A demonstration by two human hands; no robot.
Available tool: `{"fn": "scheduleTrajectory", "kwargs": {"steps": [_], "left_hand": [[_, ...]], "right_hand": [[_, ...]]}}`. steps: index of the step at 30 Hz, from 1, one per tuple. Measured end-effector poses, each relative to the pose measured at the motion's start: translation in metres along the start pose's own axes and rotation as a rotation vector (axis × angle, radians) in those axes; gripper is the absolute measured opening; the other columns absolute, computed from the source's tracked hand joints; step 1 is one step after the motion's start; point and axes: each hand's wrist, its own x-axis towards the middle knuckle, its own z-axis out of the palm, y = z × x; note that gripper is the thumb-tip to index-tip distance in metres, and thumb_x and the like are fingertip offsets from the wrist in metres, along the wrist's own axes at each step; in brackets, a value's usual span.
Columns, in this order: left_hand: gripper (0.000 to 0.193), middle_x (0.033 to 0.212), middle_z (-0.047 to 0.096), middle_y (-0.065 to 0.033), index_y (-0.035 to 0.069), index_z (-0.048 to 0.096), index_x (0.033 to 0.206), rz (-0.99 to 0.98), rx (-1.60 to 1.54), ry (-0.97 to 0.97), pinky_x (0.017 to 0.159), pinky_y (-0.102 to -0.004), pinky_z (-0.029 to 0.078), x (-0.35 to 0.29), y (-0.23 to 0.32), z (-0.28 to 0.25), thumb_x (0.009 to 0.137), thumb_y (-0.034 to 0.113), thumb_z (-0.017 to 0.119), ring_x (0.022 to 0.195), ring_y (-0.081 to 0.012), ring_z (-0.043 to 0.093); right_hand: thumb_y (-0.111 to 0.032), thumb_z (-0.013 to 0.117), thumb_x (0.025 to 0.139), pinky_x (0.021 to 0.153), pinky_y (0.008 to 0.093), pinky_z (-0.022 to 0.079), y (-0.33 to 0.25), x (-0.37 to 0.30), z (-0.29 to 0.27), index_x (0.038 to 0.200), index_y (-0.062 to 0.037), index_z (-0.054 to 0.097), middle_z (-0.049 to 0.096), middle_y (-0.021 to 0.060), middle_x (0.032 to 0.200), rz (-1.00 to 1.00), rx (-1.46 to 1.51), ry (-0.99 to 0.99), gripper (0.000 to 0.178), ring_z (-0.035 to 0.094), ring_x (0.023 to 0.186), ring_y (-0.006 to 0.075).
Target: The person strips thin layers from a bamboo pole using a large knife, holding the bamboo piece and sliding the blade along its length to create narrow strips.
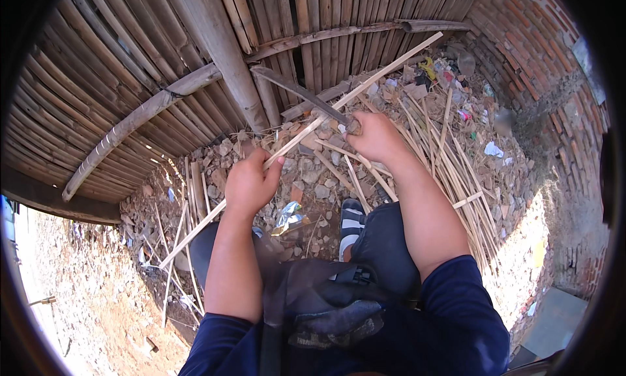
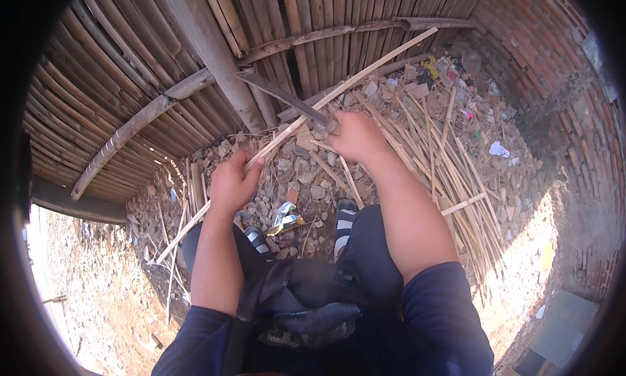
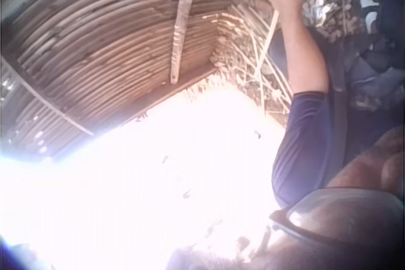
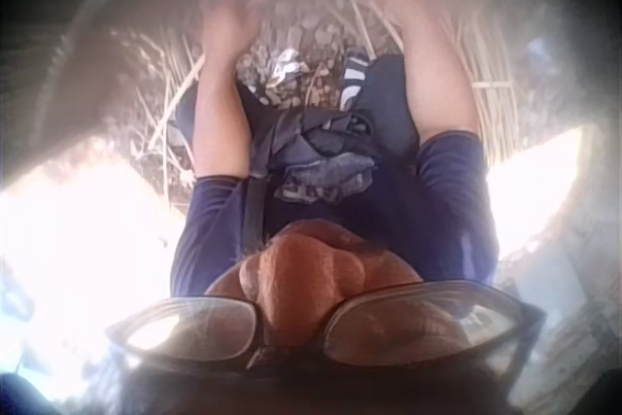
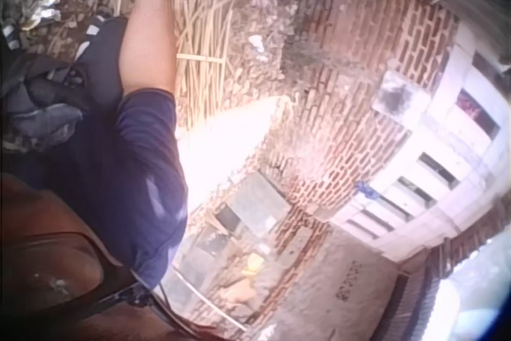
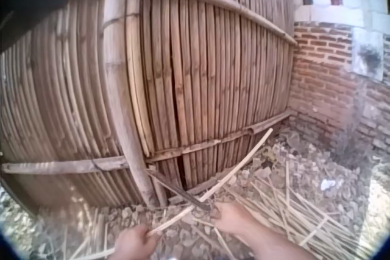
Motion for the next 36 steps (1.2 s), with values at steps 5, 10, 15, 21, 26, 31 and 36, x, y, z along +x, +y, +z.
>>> {"fn": "scheduleTrajectory", "kwargs": {"steps": [5, 10, 15, 21, 26, 31, 36], "left_hand": [[0.039, 0.071, 0.069, -0.0186, 0.004, 0.068, 0.09, 0.011, -0.029, 0.015, 0.067, -0.05, 0.054, -0.001, -0.001, -0.004, 0.095, 0.042, 0.069, 0.072, -0.0416, 0.07], [0.039, 0.07, 0.069, -0.0183, 0.004, 0.068, 0.088, 0.009, 0.024, 0.037, 0.067, -0.0502, 0.054, -0.001, -0.001, -0.006, 0.095, 0.043, 0.069, 0.072, -0.0416, 0.07], [0.039, 0.069, 0.069, -0.0183, 0.004, 0.068, 0.088, 0.048, 0.027, 0.062, 0.066, -0.0505, 0.054, -0.002, -0.004, -0.002, 0.095, 0.043, 0.069, 0.071, -0.0416, 0.07], [0.04, 0.07, 0.069, -0.0188, 0.004, 0.067, 0.088, 0.028, 0.001, 0.049, 0.066, -0.051, 0.054, -0.003, -0.001, -0.009, 0.095, 0.043, 0.069, 0.071, -0.042, 0.069], [0.04, 0.072, 0.069, -0.0193, 0.004, 0.068, 0.089, 0.04, 0.026, 0.073, 0.066, -0.051, 0.053, -0.002, -0.005, -0.006, 0.096, 0.044, 0.068, 0.072, -0.0423, 0.069], [0.04, 0.072, 0.069, -0.0189, 0.004, 0.068, 0.09, 0.046, -0.021, 0.087, 0.066, -0.0507, 0.053, -0.002, -0.003, -0.005, 0.095, 0.044, 0.069, 0.072, -0.0421, 0.069], [0.039, 0.071, 0.069, -0.0183, 0.004, 0.068, 0.09, 0.022, -0.018, 0.093, 0.066, -0.0504, 0.053, -0.002, -0.003, -0.008, 0.095, 0.043, 0.07, 0.071, -0.0419, 0.069]], "right_hand": [[-0.029, 0.078, 0.082, 0.088, 0.0498, 0.055, -0.01, -0.003, -0.005, 0.116, -0.0054, 0.072, 0.073, 0.0226, 0.103, -0.094, -0.076, -0.067, 0.042, 0.069, 0.1, 0.0411], [-0.029, 0.077, 0.083, 0.087, 0.049, 0.055, 0.014, 0.008, -0.009, 0.113, -0.006, 0.072, 0.073, 0.0226, 0.102, -0.031, 0.056, 0.108, 0.039, 0.07, 0.098, 0.0419], [-0.028, 0.077, 0.083, 0.086, 0.0495, 0.055, -0.008, -0.008, 0.001, 0.114, -0.0066, 0.072, 0.073, 0.0233, 0.098, -0.105, -0.068, 0.035, 0.038, 0.07, 0.096, 0.0417], [-0.027, 0.077, 0.081, 0.084, 0.0509, 0.055, 0.004, 0.001, -0.006, 0.112, -0.0066, 0.071, 0.073, 0.022, 0.096, -0.103, 0.047, 0.003, 0.037, 0.07, 0.096, 0.0413], [-0.026, 0.077, 0.08, 0.084, 0.0507, 0.055, -0.009, -0.005, -0.012, 0.113, -0.0061, 0.072, 0.073, 0.0221, 0.095, -0.009, 0.035, 0.031, 0.039, 0.07, 0.096, 0.0415], [-0.027, 0.078, 0.081, 0.08, 0.0478, 0.055, -0.001, -0.005, 0.008, 0.114, -0.0066, 0.071, 0.073, 0.0211, 0.09, -0.206, -0.022, 0.055, 0.04, 0.071, 0.089, 0.0395], [-0.027, 0.079, 0.078, 0.085, 0.05, 0.056, -0.006, -0.002, -0.015, 0.118, -0.008, 0.072, 0.073, 0.0226, 0.101, -0.047, 0.091, 0.003, 0.044, 0.07, 0.098, 0.0404]]}}
